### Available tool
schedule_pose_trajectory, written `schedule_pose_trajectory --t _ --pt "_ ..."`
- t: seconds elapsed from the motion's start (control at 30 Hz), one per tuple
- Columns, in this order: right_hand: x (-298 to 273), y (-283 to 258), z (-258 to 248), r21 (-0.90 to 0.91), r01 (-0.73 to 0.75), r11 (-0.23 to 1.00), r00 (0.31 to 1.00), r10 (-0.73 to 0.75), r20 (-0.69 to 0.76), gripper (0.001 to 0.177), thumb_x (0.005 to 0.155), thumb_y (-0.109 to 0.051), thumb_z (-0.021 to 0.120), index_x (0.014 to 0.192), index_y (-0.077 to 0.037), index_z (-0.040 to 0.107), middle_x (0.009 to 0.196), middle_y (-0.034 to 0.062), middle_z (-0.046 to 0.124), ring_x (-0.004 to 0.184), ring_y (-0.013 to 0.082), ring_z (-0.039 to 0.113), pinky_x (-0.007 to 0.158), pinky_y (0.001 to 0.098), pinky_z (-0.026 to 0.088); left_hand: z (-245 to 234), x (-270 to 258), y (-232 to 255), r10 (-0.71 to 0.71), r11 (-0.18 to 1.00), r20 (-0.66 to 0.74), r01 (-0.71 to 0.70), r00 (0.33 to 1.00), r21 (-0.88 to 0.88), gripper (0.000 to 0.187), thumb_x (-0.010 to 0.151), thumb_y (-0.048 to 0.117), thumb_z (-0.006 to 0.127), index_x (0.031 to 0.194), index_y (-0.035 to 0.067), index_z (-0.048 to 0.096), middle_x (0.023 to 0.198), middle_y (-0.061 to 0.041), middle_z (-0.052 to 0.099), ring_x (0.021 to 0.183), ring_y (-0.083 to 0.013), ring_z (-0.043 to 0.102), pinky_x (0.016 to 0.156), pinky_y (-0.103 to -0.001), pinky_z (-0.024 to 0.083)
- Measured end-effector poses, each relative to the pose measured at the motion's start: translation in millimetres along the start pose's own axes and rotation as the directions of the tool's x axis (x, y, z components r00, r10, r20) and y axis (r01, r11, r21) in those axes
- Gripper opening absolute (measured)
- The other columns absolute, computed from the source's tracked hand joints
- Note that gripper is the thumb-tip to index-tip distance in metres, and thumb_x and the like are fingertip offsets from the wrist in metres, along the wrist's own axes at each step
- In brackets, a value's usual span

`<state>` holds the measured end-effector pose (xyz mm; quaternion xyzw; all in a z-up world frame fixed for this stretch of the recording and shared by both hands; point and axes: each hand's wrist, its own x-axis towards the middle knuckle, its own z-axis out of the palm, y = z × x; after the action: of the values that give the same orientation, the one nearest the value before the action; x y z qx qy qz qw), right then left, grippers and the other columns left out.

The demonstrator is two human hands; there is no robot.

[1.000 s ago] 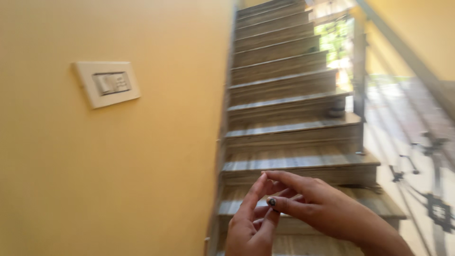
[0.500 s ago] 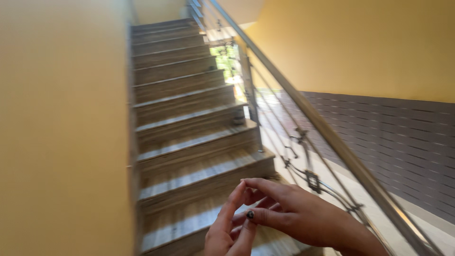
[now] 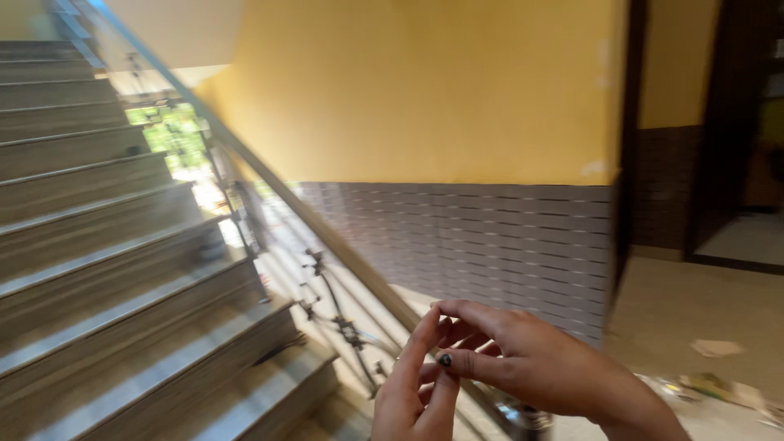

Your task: The person collects various pieces of trash, including paper and packaging, from the floor and places them into a green plastic bag. The person moves between a hallway and a staircase area to gather the items and then carries the filled bag into a kitchen.

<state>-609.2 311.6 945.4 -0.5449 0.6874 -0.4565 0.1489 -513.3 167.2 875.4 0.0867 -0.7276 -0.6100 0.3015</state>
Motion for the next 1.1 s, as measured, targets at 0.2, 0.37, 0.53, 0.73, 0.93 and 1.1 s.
schedule_pose_trajectory --t 0.2,0.37,0.53,0.73,0.93,1.1 --pt "-23.3 26.2 -64.5 -0.072 -0.165 0.984 0.976 0.152 -0.158 0.060 0.090 -0.031 0.064 0.147 -0.015 0.055 0.119 0.0019 0.078 0.108 0.0147 0.075 0.095 0.0313 0.060 78.0 45.4 -4.9 0.046 0.999 0.108 -0.046 0.993 0.000 0.070 0.089 0.006 0.059 0.156 0.022 0.047 0.144 -0.002 0.068 0.104 -0.0139 0.077 0.082 -0.029 0.062" --pt "-46.4 67.4 -144.2 0.025 -0.185 0.982 0.964 0.186 -0.188 0.061 0.091 -0.032 0.065 0.148 -0.014 0.056 0.123 0.0046 0.075 0.113 0.0175 0.070 0.098 0.0344 0.058 163.6 83.0 3.9 0.014 1.000 0.186 -0.012 0.982 -0.013 0.065 0.092 0.012 0.062 0.155 0.023 0.047 0.146 -0.002 0.066 0.109 -0.0153 0.077 0.086 -0.032 0.064" --pt "-68.2 112.2 -215.4 -0.040 -0.264 0.964 0.942 0.249 -0.226 0.062 0.090 -0.035 0.064 0.149 -0.016 0.054 0.121 0.0024 0.074 0.113 0.0152 0.070 0.097 0.0334 0.057 247.8 117.9 1.3 -0.001 1.000 0.221 0.000 0.975 0.003 0.065 0.092 0.014 0.062 0.155 0.022 0.046 0.145 -0.001 0.065 0.111 -0.0152 0.077 0.085 -0.033 0.064" --pt "-100.9 151.8 -289.3 0.044 -0.342 0.939 0.892 0.339 -0.298 0.066 0.087 -0.035 0.065 0.150 -0.017 0.052 0.119 0.0035 0.075 0.110 0.0161 0.071 0.095 0.0329 0.059 345.0 149.9 -1.5 -0.007 0.998 0.282 0.023 0.959 -0.056 0.065 0.091 0.012 0.064 0.153 0.020 0.050 0.142 -0.001 0.068 0.108 -0.0138 0.076 0.083 -0.032 0.066" --pt "-149.3 189.9 -349.4 0.125 -0.439 0.890 0.784 0.447 -0.431 0.068 0.089 -0.034 0.066 0.153 -0.018 0.050 0.125 0.0020 0.071 0.117 0.0126 0.071 0.098 0.0308 0.057 435.1 169.8 -5.4 0.026 0.996 0.428 0.015 0.904 -0.093 0.065 0.091 0.009 0.062 0.154 0.019 0.049 0.142 0.000 0.070 0.103 -0.0117 0.077 0.079 -0.028 0.064" --pt "-180.2 226.7 -395.1 0.110 -0.425 0.899 0.750 0.417 -0.513 0.067 0.088 -0.034 0.064 0.151 -0.014 0.051 0.124 0.0046 0.076 0.114 0.0151 0.072 0.098 0.0308 0.057 499.1 190.9 -7.9 0.042 0.990 0.545 0.038 0.837 -0.135 0.068 0.089 0.004 0.059 0.154 0.019 0.048 0.142 0.001 0.068 0.101 -0.0097 0.076 0.078 -0.026 0.062"
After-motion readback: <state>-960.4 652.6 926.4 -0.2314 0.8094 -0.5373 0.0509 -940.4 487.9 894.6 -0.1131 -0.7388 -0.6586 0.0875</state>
